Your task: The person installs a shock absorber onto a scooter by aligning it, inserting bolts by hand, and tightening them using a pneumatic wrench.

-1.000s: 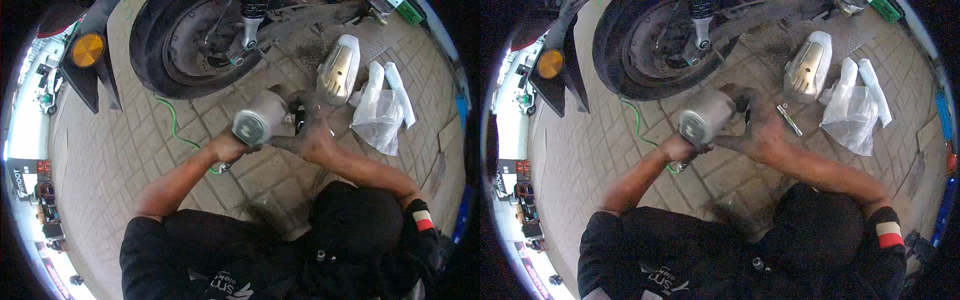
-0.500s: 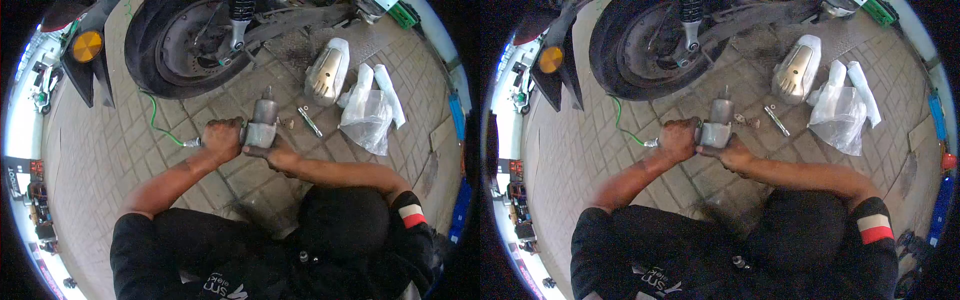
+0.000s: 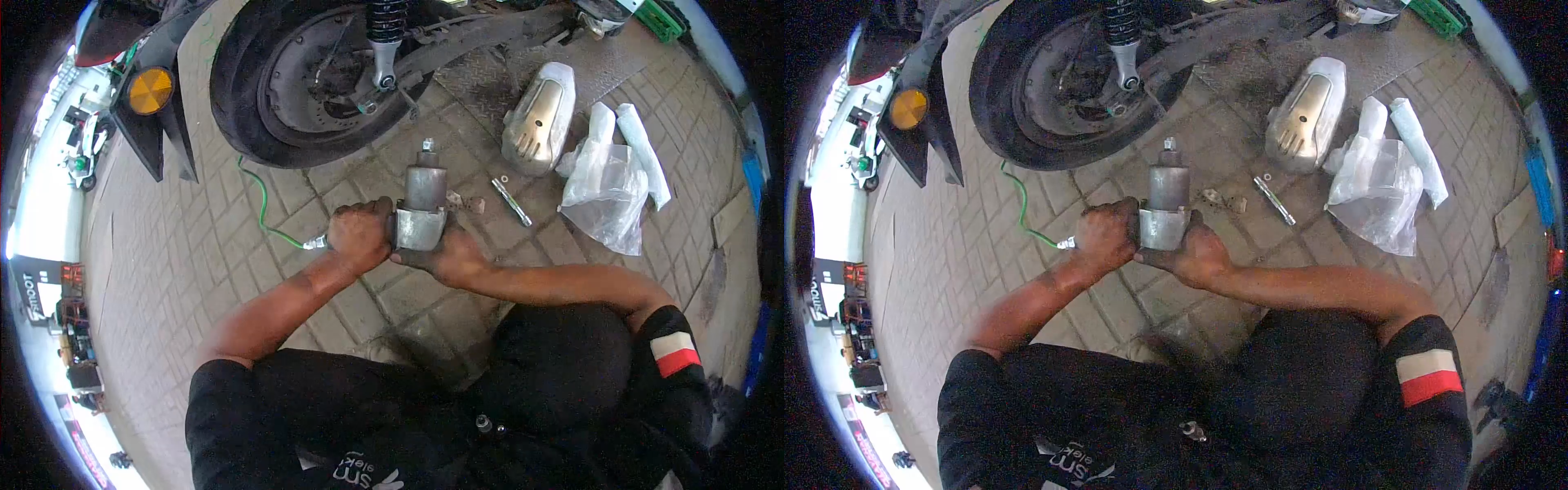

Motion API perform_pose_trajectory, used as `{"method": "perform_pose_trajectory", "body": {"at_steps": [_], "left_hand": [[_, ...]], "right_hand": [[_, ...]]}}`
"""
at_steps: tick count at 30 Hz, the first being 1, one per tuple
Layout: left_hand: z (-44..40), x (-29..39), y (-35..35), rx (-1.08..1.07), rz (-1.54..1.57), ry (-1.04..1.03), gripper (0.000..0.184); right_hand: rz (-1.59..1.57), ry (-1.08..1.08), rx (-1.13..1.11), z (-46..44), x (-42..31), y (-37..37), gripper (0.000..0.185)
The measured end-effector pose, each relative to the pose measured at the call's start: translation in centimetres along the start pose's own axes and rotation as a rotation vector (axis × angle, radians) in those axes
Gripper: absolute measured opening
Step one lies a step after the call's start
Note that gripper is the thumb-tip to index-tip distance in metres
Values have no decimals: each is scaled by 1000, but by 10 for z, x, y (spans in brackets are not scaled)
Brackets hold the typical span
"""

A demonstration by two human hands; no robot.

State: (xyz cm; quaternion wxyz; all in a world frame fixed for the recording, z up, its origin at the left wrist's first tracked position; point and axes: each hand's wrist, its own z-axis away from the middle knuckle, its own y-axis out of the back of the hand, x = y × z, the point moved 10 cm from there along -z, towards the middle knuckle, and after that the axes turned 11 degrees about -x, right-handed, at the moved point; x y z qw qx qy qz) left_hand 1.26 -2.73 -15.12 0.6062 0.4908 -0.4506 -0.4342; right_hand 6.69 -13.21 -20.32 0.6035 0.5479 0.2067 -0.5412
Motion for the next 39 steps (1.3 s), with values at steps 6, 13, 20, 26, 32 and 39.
{"method": "perform_pose_trajectory", "body": {"at_steps": [6,13,20,26,32,39], "left_hand": [[4,4,0,-57,70,25,27],[6,4,2,-56,64,72,27],[7,14,12,46,115,-26,32],[5,15,30,31,152,18,25],[8,21,43,151,91,-83,27],[12,17,41,137,115,-88,29]], "right_hand": [[14,21,0,1,6,-3,88],[-18,-12,-23,9,-1,1,98],[-1,381,120,18,-26,15,78],[-828,-187,-566,21,21,-30,59],[-660,-77,-505,19,-3,-20,56],[-725,-32,-568,11,5,-31,49]]}}
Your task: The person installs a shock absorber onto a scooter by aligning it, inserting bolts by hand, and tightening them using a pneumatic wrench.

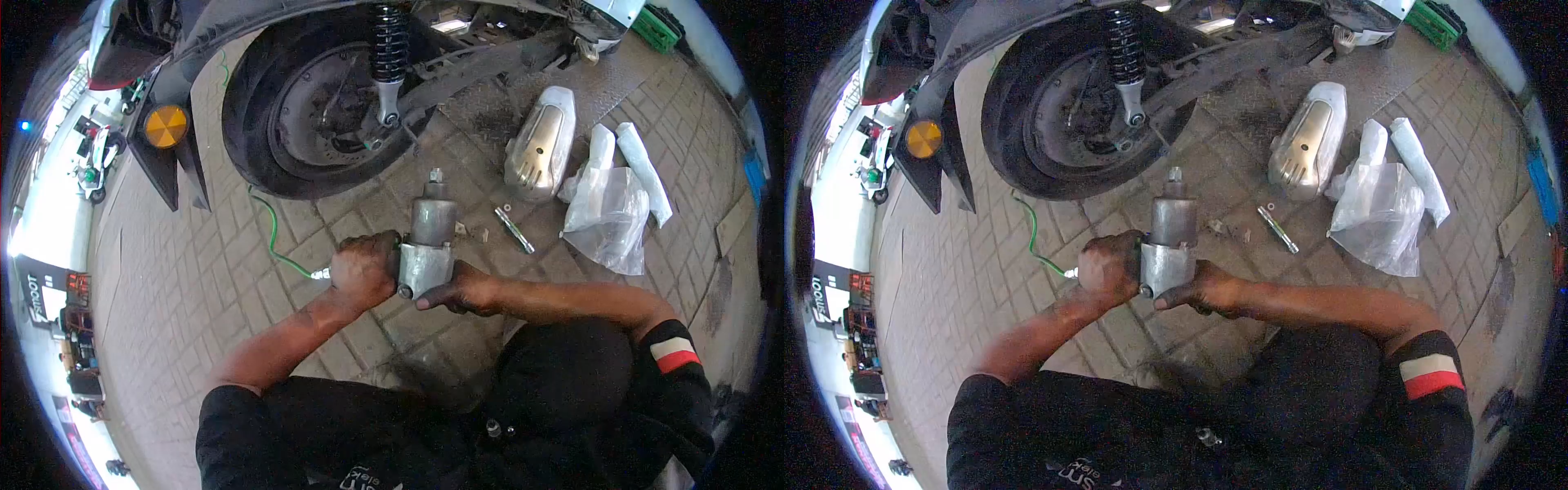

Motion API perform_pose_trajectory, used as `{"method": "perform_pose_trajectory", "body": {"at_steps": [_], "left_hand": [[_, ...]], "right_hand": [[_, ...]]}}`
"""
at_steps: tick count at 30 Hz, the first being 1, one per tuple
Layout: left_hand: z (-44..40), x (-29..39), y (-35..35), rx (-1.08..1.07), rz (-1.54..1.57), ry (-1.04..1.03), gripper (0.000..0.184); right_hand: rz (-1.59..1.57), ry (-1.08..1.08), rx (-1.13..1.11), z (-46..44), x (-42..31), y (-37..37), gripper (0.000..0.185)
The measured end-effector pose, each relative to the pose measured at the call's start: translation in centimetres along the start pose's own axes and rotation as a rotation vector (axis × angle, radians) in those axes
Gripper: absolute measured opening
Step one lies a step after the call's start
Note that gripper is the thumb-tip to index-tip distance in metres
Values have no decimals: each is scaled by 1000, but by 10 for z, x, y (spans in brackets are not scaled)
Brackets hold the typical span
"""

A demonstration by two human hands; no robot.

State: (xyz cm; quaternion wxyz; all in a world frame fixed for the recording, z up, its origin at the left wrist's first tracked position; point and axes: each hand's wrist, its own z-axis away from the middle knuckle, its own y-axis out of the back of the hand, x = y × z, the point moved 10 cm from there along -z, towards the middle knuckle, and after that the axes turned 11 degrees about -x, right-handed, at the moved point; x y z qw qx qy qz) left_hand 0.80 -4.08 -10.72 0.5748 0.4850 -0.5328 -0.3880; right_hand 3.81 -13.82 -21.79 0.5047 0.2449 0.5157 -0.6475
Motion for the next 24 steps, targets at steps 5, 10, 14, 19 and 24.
{"method": "perform_pose_trajectory", "body": {"at_steps": [5,10,14,19,24], "left_hand": [[2,-8,3,44,60,17,36],[1,-13,5,29,60,30,32],[0,-16,-8,52,112,-65,31],[-6,-13,-1,118,178,-119,44],[-11,-8,-13,32,237,-192,51]], "right_hand": [[-177,2,-126,-2,-8,-18,45],[-193,-64,-179,-8,-9,-22,44],[-86,-39,-79,-7,-10,-18,43],[25,-108,35,11,-19,-6,44],[111,-327,211,68,-13,54,32]]}}
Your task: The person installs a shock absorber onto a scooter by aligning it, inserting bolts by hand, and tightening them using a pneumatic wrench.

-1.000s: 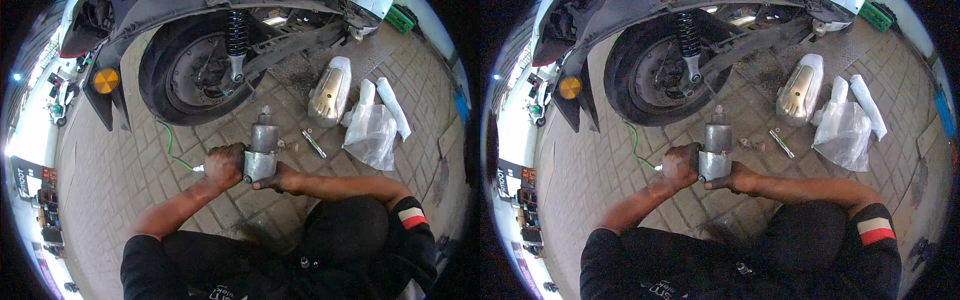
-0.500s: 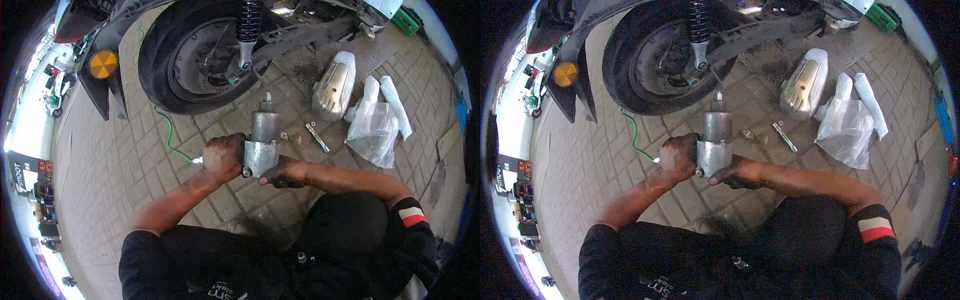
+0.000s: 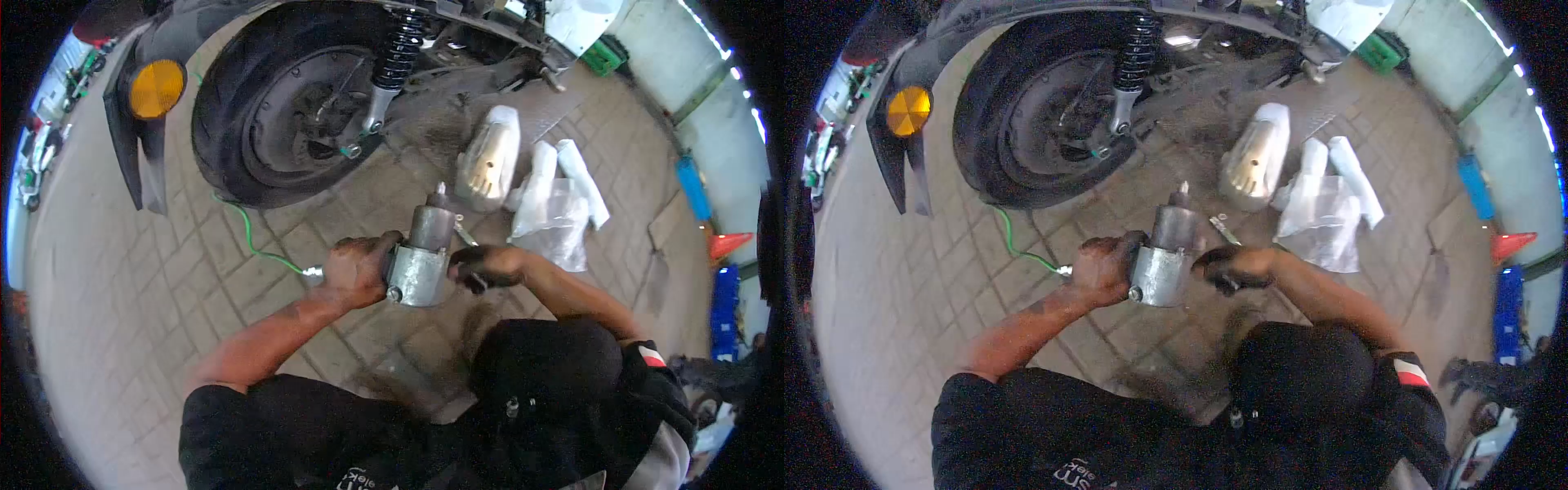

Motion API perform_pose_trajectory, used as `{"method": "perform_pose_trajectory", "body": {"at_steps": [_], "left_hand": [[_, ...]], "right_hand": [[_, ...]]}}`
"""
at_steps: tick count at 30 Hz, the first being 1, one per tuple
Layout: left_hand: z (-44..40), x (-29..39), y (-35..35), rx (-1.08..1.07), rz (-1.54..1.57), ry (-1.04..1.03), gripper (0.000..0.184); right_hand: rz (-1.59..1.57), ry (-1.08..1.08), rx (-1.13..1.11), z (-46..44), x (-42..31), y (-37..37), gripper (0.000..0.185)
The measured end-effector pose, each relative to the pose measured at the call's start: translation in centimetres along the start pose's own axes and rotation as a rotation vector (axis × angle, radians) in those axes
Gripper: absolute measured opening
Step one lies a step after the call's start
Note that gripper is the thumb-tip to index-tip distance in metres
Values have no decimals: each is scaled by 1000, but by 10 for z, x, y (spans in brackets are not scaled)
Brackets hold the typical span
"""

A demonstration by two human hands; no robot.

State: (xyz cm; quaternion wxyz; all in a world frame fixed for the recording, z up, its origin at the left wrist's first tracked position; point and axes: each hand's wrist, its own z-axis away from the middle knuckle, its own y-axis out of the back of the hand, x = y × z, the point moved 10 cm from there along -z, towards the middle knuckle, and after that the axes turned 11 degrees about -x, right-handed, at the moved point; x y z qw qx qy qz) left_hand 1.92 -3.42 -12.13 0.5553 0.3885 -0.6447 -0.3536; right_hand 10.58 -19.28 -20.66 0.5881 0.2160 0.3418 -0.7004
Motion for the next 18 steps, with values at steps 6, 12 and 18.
{"method": "perform_pose_trajectory", "body": {"at_steps": [6,12,18], "left_hand": [[-6,39,-23,-173,43,-135,59],[-18,49,-23,-302,129,-83,58],[-21,56,-10,-238,139,-28,53]], "right_hand": [[-587,298,283,59,-7,87,28],[-667,470,201,76,-38,98,31],[-556,391,319,53,-17,140,34]]}}
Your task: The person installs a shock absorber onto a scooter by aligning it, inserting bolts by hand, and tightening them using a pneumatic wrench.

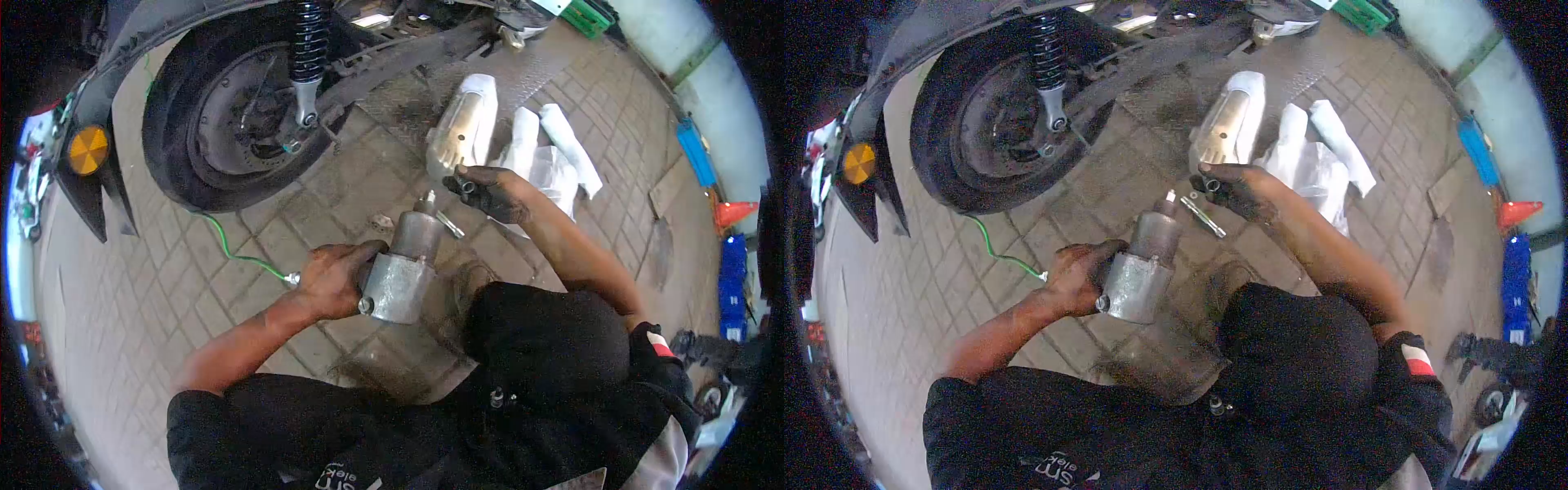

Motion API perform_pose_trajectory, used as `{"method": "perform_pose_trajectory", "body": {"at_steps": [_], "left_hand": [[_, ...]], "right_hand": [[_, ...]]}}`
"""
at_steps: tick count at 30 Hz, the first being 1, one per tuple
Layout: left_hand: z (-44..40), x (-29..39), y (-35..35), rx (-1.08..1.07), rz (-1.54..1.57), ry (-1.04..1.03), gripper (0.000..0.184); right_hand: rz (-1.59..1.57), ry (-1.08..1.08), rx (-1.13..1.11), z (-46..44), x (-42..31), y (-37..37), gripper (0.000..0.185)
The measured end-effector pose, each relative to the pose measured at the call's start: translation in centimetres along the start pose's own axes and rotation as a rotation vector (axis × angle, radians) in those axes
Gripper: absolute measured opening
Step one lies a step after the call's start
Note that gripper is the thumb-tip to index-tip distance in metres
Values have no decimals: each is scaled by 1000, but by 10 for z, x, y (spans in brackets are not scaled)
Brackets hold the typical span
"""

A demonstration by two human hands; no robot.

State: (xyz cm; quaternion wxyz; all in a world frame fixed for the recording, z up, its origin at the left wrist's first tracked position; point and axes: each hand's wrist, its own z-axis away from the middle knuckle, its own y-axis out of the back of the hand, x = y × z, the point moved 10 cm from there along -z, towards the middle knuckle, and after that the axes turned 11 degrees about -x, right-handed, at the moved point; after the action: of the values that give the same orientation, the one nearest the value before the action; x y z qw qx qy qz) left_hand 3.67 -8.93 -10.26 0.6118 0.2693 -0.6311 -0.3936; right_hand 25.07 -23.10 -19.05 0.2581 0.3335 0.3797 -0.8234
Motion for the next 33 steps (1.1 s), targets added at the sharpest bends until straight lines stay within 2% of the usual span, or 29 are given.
{"method": "perform_pose_trajectory", "body": {"at_steps": [1,4,5,7,8,11,15,19,21,25,27,28,30,31,33], "left_hand": [[-1,-1,0,-2,-9,24,53],[0,3,4,0,-54,40,50],[-2,2,1,-15,-51,35,50],[-7,4,-1,-27,-47,40,49],[-11,8,0,-46,-52,60,49],[-17,15,7,-33,-32,79,49],[-22,12,10,19,-38,143,52],[-36,8,8,-86,-7,216,56],[-42,9,7,-71,24,227,58],[-53,7,3,-74,26,237,59],[-52,4,7,-62,65,220,60],[-52,5,8,-67,66,221,60],[-54,-1,0,-172,28,281,73],[-55,-3,-1,-176,31,281,73],[-56,-8,-5,-180,63,290,76]], "right_hand": [[-6,-7,-24,-6,0,-3,34],[235,-46,-71,-23,-5,-17,26],[237,-51,-94,-29,-5,-22,26],[38,-95,-204,-38,1,-38,28],[96,-52,-120,-35,-6,-41,24],[206,-31,-143,-47,-8,-49,27],[292,68,-306,-59,-13,-52,31],[165,14,-254,-48,-28,-60,33],[329,72,-257,-49,-40,-55,34],[281,52,-358,-58,-42,-50,33],[487,112,-389,-64,-50,-53,34],[482,111,-388,-68,-49,-50,34],[710,276,-444,-68,-59,-55,32],[784,332,-458,-66,-66,-61,32],[880,258,-432,-66,-68,-63,35]]}}
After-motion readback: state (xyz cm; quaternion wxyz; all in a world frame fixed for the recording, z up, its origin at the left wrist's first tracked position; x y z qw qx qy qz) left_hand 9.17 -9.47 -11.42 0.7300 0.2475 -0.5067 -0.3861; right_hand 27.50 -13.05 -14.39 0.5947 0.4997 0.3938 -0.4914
